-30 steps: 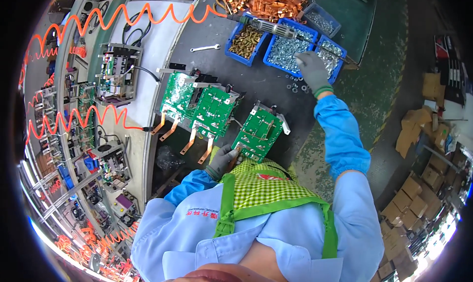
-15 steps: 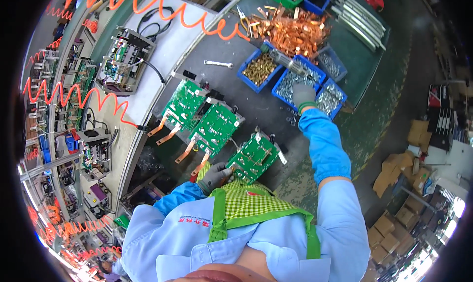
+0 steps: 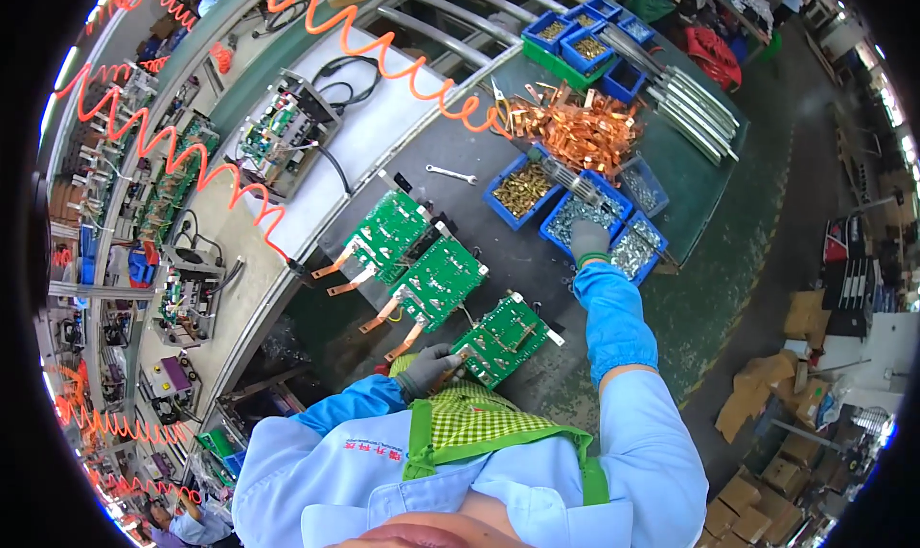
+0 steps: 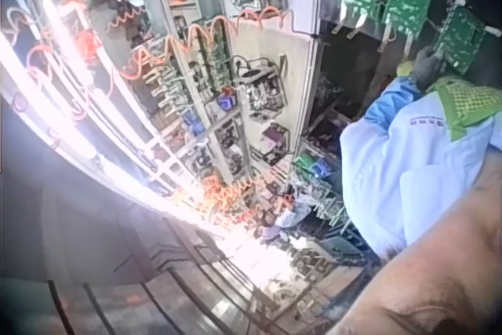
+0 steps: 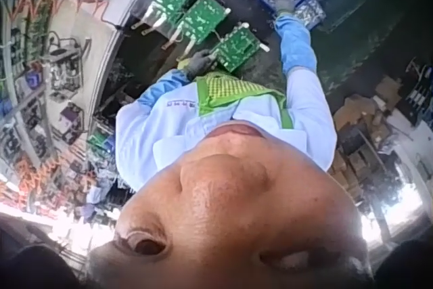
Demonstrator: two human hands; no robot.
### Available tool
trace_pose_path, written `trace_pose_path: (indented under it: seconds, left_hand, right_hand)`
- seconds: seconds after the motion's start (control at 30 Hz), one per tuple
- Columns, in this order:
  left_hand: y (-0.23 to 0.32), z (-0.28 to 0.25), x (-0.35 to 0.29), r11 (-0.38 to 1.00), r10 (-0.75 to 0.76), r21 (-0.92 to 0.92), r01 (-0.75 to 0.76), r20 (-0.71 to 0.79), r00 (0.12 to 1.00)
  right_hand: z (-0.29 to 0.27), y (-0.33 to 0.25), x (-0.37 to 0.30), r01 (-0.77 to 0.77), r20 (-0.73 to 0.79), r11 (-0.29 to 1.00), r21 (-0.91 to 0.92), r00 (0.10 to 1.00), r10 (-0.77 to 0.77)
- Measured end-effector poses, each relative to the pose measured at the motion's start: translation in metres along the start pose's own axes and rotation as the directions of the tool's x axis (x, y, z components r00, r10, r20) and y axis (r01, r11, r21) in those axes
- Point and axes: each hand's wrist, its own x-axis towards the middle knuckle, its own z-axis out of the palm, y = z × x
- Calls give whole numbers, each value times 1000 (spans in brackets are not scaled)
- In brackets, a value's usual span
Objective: Assembling electronic components on printed circuit boards (PCBs) by attaching copper connectors and tightening them with an electric screwdriver.
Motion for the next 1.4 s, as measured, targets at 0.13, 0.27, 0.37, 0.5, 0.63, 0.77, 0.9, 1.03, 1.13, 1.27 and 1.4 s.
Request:
trace_pose_path:
  seconds: [0.13, 0.27, 0.37, 0.5, 0.63, 0.77, 0.9, 1.03, 1.13, 1.27, 1.4]
  left_hand:
    - [10, 8, -6, 999, 14, -36, -16, -59, 998]
    - [4, 7, -3, 996, 60, -68, -61, -23, 998]
    - [9, 15, -9, 1000, 20, 2, -20, -91, 996]
    - [3, 11, -5, 1000, 29, -11, -29, -27, 999]
    - [-2, 6, -7, 1000, 15, 9, -14, -45, 999]
    - [0, 10, -9, 970, 220, -116, -215, 30, 975]
    - [6, 6, 4, 998, 56, 16, -55, -69, 996]
    - [13, 7, 1, 998, 52, -37, -52, -2, 999]
    - [6, 3, 1, 995, 25, -98, -20, 42, 999]
    - [-3, -2, 4, 991, 43, -130, -32, 85, 995]
    - [-3, -4, 4, 990, 62, -135, -46, 111, 992]
  right_hand:
    - [-6, -1, 2, -6, -79, 1000, 25, 997, 8]
    - [-17, -7, -7, -49, -55, 997, 53, 997, 52]
    - [-10, 8, -8, -22, -93, 1000, -3, 995, 21]
    - [-19, 5, -23, -38, -70, 989, 145, 996, 49]
    - [-59, -7, -55, -98, -149, 863, 496, 969, 196]
    - [-138, -37, -136, 178, -270, 521, 835, 957, 106]
    - [-150, -102, -229, 368, -336, 448, 815, 930, -151]
    - [-91, -147, -261, 360, -287, 510, 781, 933, -218]
    - [-52, -162, -263, 353, -269, 580, 734, 935, -230]
    - [-35, -172, -266, 420, -311, 620, 663, 907, -282]
    - [-29, -175, -267, 360, -263, 693, 624, 933, -247]
